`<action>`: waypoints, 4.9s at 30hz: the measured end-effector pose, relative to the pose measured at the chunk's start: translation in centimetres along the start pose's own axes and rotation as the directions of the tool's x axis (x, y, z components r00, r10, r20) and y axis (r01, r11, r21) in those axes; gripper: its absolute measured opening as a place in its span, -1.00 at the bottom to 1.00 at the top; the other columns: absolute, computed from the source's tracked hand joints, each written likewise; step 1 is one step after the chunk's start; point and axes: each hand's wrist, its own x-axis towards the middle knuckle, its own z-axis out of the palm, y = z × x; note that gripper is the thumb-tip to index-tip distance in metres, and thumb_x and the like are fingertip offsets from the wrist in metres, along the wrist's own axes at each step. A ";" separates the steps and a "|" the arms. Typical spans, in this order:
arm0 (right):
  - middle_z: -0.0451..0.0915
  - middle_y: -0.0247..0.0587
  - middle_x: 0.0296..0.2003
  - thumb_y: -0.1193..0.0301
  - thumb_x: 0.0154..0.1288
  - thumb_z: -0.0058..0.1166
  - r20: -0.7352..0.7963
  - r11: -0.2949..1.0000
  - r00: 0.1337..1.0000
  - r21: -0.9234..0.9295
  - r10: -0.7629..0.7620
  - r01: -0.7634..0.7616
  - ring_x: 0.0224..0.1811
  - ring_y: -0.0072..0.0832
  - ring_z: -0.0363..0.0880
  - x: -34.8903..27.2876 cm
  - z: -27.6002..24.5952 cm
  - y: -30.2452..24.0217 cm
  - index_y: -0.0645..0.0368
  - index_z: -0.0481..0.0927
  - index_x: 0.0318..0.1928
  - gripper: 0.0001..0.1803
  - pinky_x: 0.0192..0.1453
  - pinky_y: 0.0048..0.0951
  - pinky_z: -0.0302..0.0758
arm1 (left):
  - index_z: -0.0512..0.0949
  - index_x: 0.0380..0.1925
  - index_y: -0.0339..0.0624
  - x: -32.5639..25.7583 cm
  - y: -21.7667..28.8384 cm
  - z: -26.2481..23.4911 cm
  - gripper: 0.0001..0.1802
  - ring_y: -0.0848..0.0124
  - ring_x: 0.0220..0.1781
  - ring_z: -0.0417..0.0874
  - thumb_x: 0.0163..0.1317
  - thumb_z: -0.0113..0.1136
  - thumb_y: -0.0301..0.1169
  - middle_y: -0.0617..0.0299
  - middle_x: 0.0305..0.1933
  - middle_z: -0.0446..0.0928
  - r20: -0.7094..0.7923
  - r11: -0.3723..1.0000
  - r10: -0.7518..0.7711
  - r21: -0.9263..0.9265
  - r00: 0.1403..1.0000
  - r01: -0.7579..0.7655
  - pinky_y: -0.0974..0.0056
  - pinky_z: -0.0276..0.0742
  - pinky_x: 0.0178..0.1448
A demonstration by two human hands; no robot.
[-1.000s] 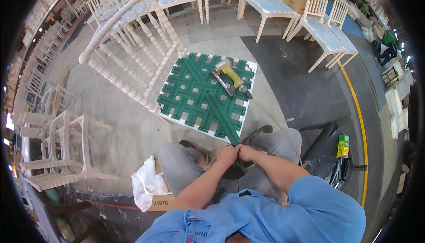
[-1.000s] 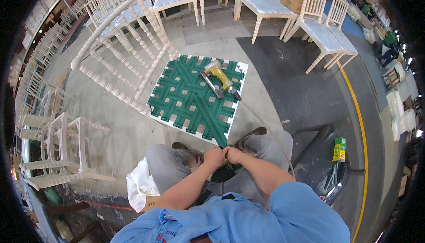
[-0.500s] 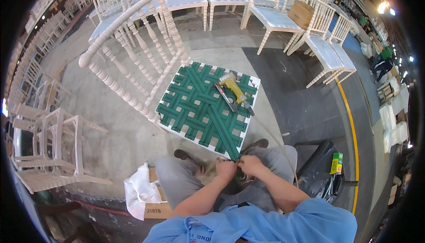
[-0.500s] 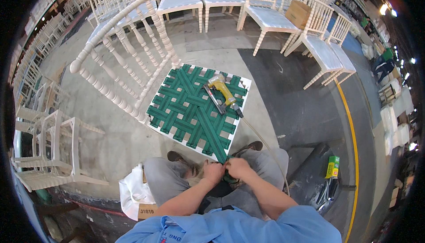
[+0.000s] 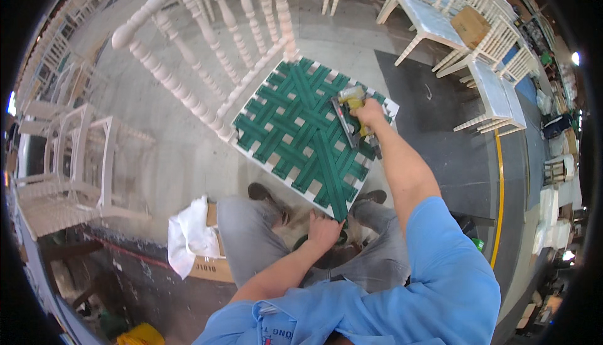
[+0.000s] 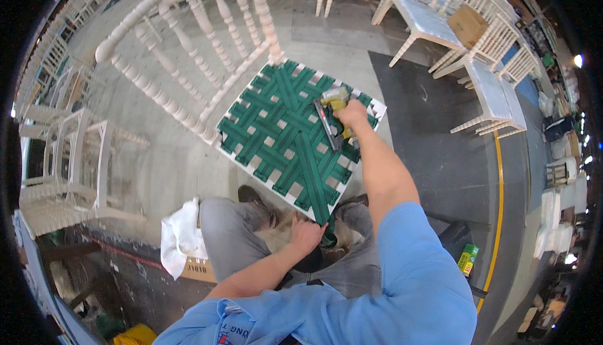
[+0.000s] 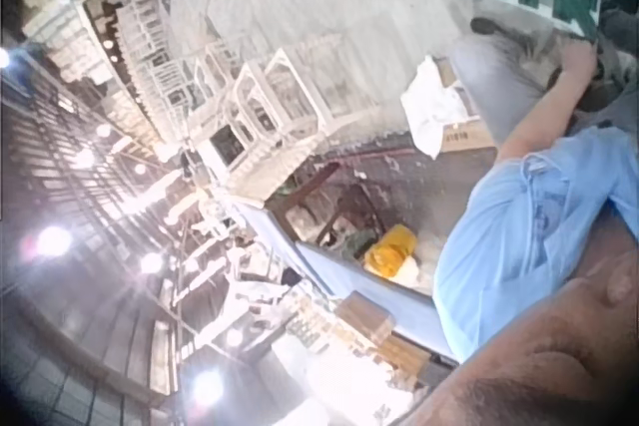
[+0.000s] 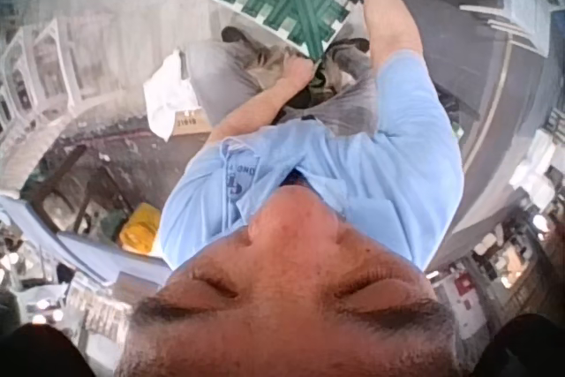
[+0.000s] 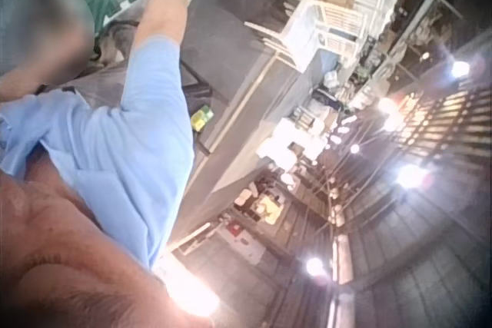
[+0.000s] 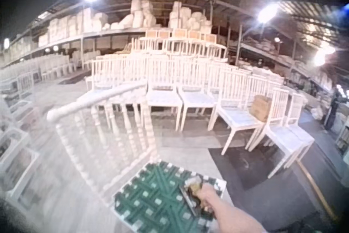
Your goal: The person weaves green straps into the seat frame of a white wooden chair, using a staple gun to secure the straps and scissors to trim excess material. The person works on one chair at a time in a workshop setting.
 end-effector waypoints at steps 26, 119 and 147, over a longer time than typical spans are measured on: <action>0.62 -0.33 -0.35 0.22 0.48 0.21 0.517 0.770 0.856 0.533 0.034 -0.352 -0.60 -0.56 0.51 -29.2 0.5 3.2 0.20 0.55 0.04 -0.67 -0.58 -0.46 0.43 | 0.78 -0.12 -0.10 -0.2 -0.8 -0.8 -0.48 0.05 0.07 0.73 0.53 -0.07 0.01 0.00 -0.05 0.75 0.168 1.000 0.005 -0.028 0.986 0.000 -0.44 0.03 0.51; 0.55 -0.26 -0.26 0.01 0.37 0.33 0.276 -0.187 0.679 0.961 0.680 -0.204 -0.40 -0.45 0.55 -50.0 -8.3 41.7 0.20 0.57 0.00 -0.49 -0.42 -0.34 0.55 | 0.57 0.03 -0.49 1.8 0.5 -8.4 -0.61 0.09 0.02 0.72 0.35 0.23 -0.36 -0.14 -0.04 0.70 0.180 0.859 0.088 -0.512 0.980 0.017 0.11 0.55 0.15; 0.68 -0.16 -0.11 0.54 0.12 0.27 -0.220 0.317 0.279 0.872 0.935 -0.374 -0.19 -0.49 0.66 -64.7 -5.6 40.7 0.20 0.35 0.44 -0.19 -0.13 -0.42 0.56 | 0.60 0.07 -0.41 3.8 -0.4 -10.4 -0.48 0.14 0.06 0.66 0.40 0.20 -0.11 -0.09 0.01 0.69 0.262 0.906 -0.048 -0.395 0.964 0.153 0.10 0.47 0.24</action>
